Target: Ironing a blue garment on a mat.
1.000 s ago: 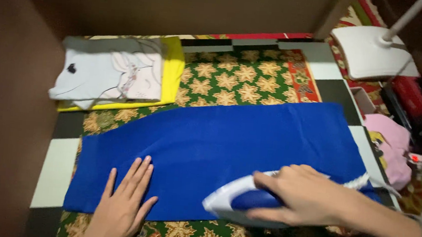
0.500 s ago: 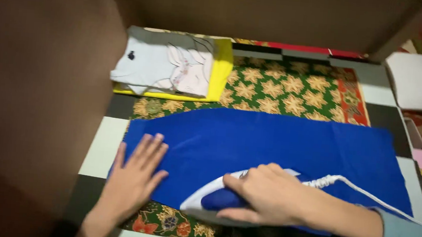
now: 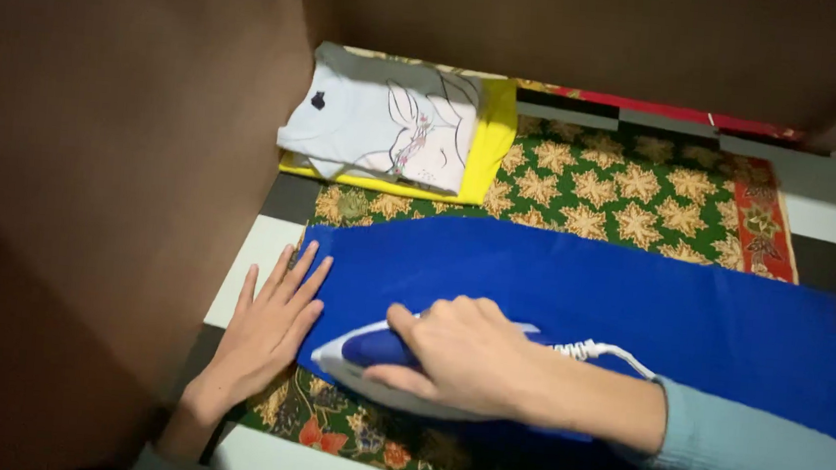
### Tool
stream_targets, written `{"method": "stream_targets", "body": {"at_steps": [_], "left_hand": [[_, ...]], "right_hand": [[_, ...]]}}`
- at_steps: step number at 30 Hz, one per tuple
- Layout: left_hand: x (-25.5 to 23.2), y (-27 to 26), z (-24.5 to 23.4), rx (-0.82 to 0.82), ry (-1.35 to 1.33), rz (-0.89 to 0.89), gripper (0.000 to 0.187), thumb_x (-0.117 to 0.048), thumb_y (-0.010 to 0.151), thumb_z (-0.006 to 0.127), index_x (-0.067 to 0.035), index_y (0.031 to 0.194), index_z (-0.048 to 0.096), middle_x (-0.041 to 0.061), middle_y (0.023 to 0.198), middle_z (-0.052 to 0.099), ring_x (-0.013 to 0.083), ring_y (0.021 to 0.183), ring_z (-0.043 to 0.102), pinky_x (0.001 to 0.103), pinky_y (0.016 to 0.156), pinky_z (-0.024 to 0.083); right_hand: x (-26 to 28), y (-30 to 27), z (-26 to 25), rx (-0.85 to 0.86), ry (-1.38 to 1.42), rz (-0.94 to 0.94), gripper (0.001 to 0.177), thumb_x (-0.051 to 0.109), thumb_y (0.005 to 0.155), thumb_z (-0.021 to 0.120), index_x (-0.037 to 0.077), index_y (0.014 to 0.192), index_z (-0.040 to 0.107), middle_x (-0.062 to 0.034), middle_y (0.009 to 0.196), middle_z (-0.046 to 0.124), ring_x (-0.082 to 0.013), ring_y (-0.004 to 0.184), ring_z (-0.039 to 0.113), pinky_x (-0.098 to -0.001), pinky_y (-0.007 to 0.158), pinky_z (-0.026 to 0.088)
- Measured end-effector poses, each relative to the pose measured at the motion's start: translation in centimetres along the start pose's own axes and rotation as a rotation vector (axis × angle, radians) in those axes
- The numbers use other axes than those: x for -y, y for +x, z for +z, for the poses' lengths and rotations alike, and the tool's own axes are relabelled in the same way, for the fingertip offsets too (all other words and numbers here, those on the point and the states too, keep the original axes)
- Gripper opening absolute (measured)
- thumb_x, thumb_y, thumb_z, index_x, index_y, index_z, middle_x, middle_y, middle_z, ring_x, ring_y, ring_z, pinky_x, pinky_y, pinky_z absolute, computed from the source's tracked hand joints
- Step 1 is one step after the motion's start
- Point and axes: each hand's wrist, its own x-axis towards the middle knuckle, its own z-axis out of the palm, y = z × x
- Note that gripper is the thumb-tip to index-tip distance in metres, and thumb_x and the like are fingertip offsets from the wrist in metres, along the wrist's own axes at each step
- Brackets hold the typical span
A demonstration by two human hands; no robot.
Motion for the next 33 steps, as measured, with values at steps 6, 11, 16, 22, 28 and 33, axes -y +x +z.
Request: {"method": "stream_targets", "body": {"at_steps": [6, 11, 16, 22, 28, 33], "left_hand": [[-0.3, 0.0, -2.2, -0.052, -0.551, -0.128, 0.067, -0.043, 0.107, 0.016, -0.007, 0.163, 0.011, 0.010, 0.172, 0.015, 0.0265, 0.159, 0.013, 0.045, 0.126, 0.001], [0.9, -0.4, -0.6, -0.199, -0.999, -0.178, 0.070, -0.042, 0.106, 0.022, -0.002, 0.163, 0.010, 0.020, 0.172, 0.013, 0.0322, 0.159, 0.012, 0.040, 0.127, 0.008], [0.4, -0.3, 0.8, -0.261, -0.406, -0.179, 0.065, -0.030, 0.107, 0.035, 0.002, 0.160, 0.016, 0.025, 0.168, 0.018, 0.0369, 0.158, 0.014, 0.046, 0.126, 0.011], [-0.1, -0.5, 1.1, -0.204, 0.005, -0.122, 0.063, -0.027, 0.103, 0.040, 0.001, 0.158, 0.026, 0.016, 0.165, 0.028, 0.0325, 0.155, 0.018, 0.055, 0.121, 0.011], [0.4, -0.6, 1.7, -0.199, 0.046, -0.114, 0.059, -0.028, 0.104, 0.040, -0.001, 0.155, 0.033, 0.014, 0.164, 0.033, 0.0295, 0.155, 0.020, 0.055, 0.122, 0.012], [1.4, -0.5, 1.2, -0.212, -0.135, -0.124, 0.059, -0.029, 0.106, 0.035, 0.000, 0.157, 0.031, 0.015, 0.165, 0.032, 0.0285, 0.156, 0.021, 0.053, 0.123, 0.009]], "right_hand": [[0.8, 1.5, 0.5, 0.014, -0.022, -0.014, 0.059, 0.061, 0.096, 0.054, 0.002, 0.100, 0.059, -0.0222, 0.068, 0.067, -0.0445, 0.065, 0.069, -0.0534, 0.056, 0.055], [1.9, 3.4, 1.0, -0.024, -0.010, -0.021, 0.058, 0.060, 0.096, 0.054, 0.002, 0.102, 0.060, -0.0217, 0.067, 0.067, -0.0447, 0.065, 0.069, -0.0537, 0.056, 0.055], [1.5, 6.1, 0.2, -0.171, 0.092, 0.053, 0.057, 0.056, 0.098, 0.056, -0.001, 0.104, 0.060, -0.0234, 0.073, 0.069, -0.0452, 0.070, 0.071, -0.0536, 0.063, 0.057], [-1.5, 9.5, 0.0, -0.284, -0.051, 0.126, 0.060, 0.060, 0.092, 0.060, 0.002, 0.106, 0.064, -0.0241, 0.081, 0.070, -0.0443, 0.077, 0.071, -0.0545, 0.067, 0.059], [-4.4, 9.4, -0.9, -0.262, -0.059, 0.241, 0.058, 0.061, 0.091, 0.057, 0.007, 0.110, 0.066, -0.0201, 0.082, 0.073, -0.0419, 0.079, 0.072, -0.0563, 0.069, 0.057], [-6.6, 6.2, -3.3, -0.155, -0.053, 0.283, 0.063, 0.067, 0.090, 0.055, 0.008, 0.109, 0.066, -0.0220, 0.077, 0.072, -0.0410, 0.075, 0.073, -0.0529, 0.072, 0.058]]}}
